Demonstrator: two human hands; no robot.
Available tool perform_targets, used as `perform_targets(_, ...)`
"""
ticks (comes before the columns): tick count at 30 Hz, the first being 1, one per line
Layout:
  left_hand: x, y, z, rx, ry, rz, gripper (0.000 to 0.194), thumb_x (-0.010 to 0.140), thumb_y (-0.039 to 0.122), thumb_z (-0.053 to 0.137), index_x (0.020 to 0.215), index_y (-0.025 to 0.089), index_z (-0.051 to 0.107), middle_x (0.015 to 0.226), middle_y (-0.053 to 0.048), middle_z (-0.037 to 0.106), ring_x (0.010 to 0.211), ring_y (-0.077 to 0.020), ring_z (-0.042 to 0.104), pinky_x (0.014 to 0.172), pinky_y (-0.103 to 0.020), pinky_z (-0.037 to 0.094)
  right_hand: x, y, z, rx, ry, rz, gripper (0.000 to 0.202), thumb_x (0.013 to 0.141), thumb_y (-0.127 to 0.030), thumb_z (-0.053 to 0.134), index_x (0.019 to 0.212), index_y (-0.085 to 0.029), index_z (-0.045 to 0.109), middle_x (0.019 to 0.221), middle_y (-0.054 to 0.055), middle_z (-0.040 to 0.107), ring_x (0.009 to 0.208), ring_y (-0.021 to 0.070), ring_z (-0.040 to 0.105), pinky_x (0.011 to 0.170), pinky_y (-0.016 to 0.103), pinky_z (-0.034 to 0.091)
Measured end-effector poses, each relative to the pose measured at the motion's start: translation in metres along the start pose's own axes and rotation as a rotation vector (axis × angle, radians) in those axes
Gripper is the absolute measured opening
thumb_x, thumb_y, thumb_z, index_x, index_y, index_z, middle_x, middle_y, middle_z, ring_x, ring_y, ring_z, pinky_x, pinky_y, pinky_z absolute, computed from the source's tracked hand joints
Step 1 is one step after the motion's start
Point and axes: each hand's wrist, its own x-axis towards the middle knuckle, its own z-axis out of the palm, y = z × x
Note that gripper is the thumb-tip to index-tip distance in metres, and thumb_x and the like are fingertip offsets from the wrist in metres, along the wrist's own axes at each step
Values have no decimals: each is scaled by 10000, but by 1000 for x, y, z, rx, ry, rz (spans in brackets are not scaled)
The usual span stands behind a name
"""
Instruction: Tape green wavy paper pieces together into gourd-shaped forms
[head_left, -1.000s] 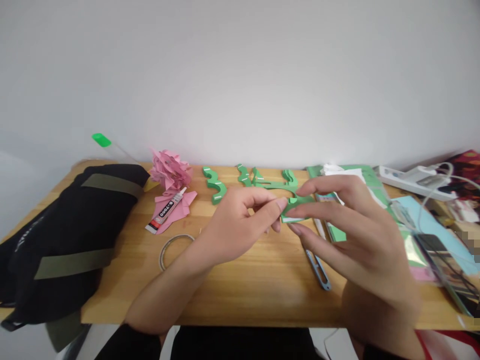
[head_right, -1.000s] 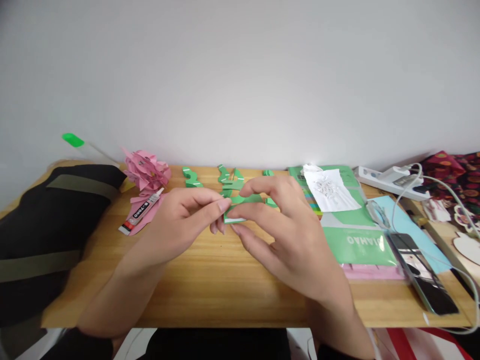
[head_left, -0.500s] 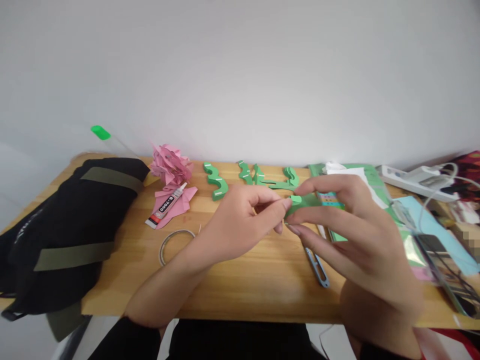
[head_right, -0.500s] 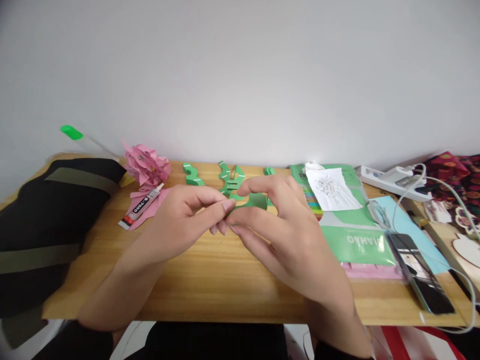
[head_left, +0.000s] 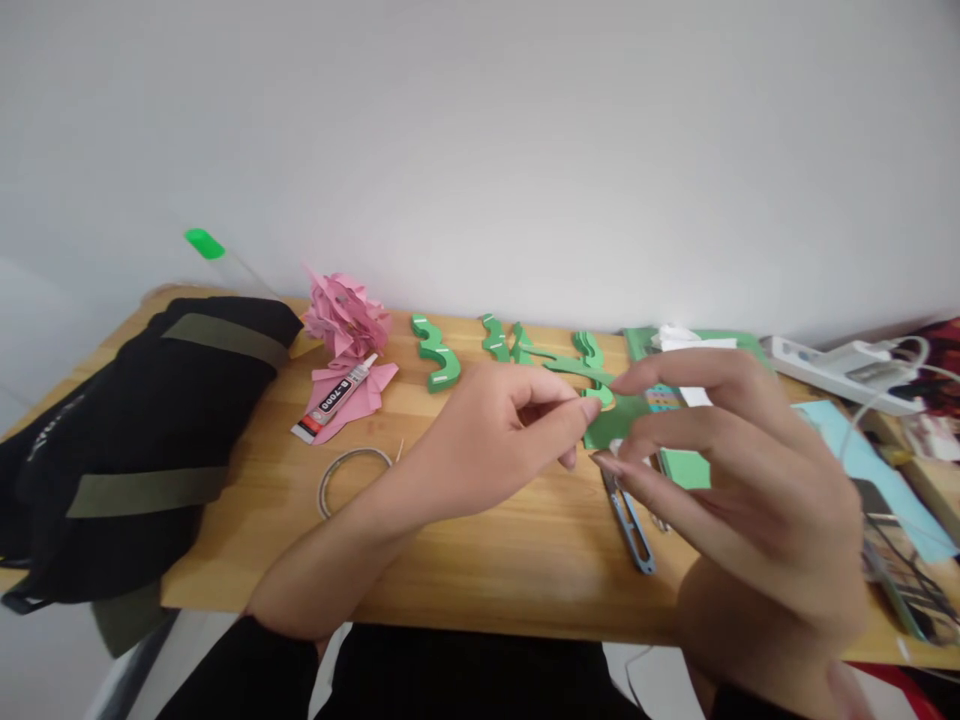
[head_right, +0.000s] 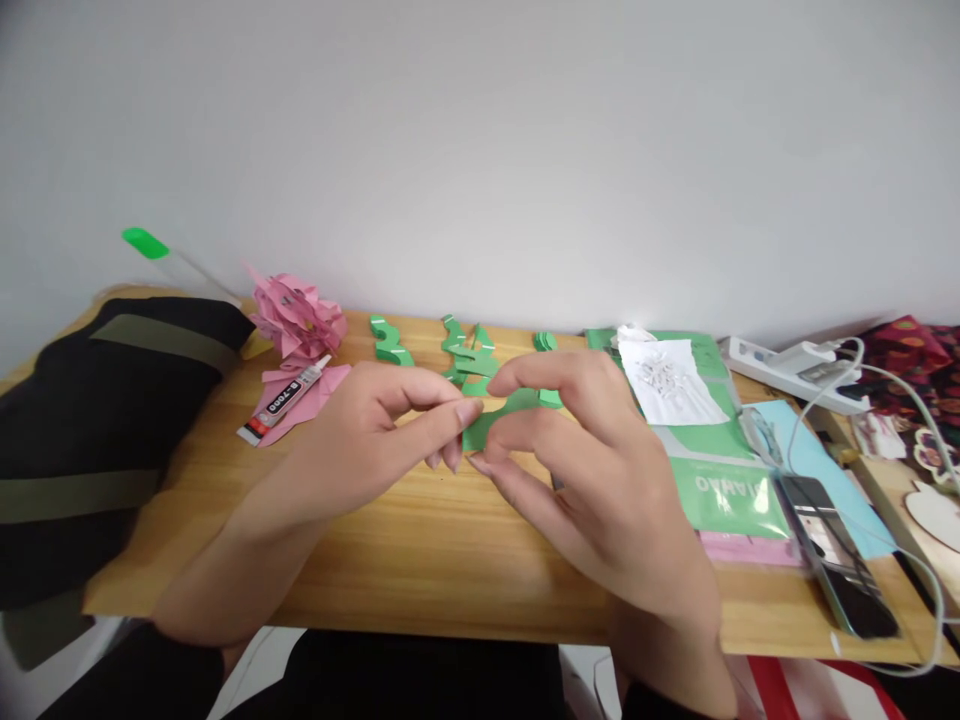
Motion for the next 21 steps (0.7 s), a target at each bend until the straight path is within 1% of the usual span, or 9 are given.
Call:
perform_targets(3,-1,0,-1,9,4,17,372,899,283,524,551,173,598,532,13,601,513,-91,550,471,-208,379,0,-1,-2,74,23,45,164,810,-97,656,812,-241,578,1005,34,623,924,191,631,754,357,512)
perform_targets(6,-2,1,-1,9,10,36,365,905,284,524,570,171,614,545,14,610,517,-86,554,485,-202,394,-2,2,-6,206,63,70,183,782,-76,678,822,-238,603,948,28,640,891,194,641,706,354,518)
perform_targets(9,-2,1,-1,9,27,57,362,910,294,529,581,168,612,560,19,621,521,-81,558,492,-192,409,-5,7,-11,313,200,108,221,738,-15,689,783,-217,613,752,2,622,797,176,644,635,332,502)
perform_targets(11,-2,1,-1,6,29,77,356,913,279,528,586,167,608,569,26,630,522,-74,557,497,-181,418,-6,8,-14,353,310,201,224,727,0,685,751,-211,614,666,-11,603,735,156,639,611,324,492)
perform_targets(12,-2,1,0,3,27,91,352,915,269,526,588,167,606,572,29,633,523,-70,556,501,-176,421,-7,7,-15,363,357,266,209,726,-18,692,734,-214,619,656,-9,612,708,149,636,604,325,492)
perform_targets(14,-3,1,0,3,23,114,349,920,251,521,592,167,605,576,35,635,530,-65,556,510,-169,424,-7,3,-17,351,444,434,170,720,-94,725,680,-227,627,672,8,645,665,146,628,581,336,492)
perform_targets(17,-4,1,0,14,29,128,338,923,241,520,605,169,610,592,36,637,548,-65,563,517,-166,426,-4,-3,-20,266,584,657,176,680,-215,788,604,-241,631,663,17,650,622,151,613,550,350,488)
perform_targets(19,-4,1,-1,30,32,127,334,923,246,520,610,170,611,596,35,632,552,-67,562,514,-168,420,-3,5,-24,149,676,745,162,647,-252,818,619,-236,659,657,14,648,596,143,606,535,343,474)
perform_targets(21,-3,2,-2,59,27,126,341,927,262,514,612,171,610,595,33,624,557,-70,558,522,-174,415,-7,32,-30,15,746,801,134,633,-262,824,666,-220,702,635,12,650,553,124,590,507,323,448)
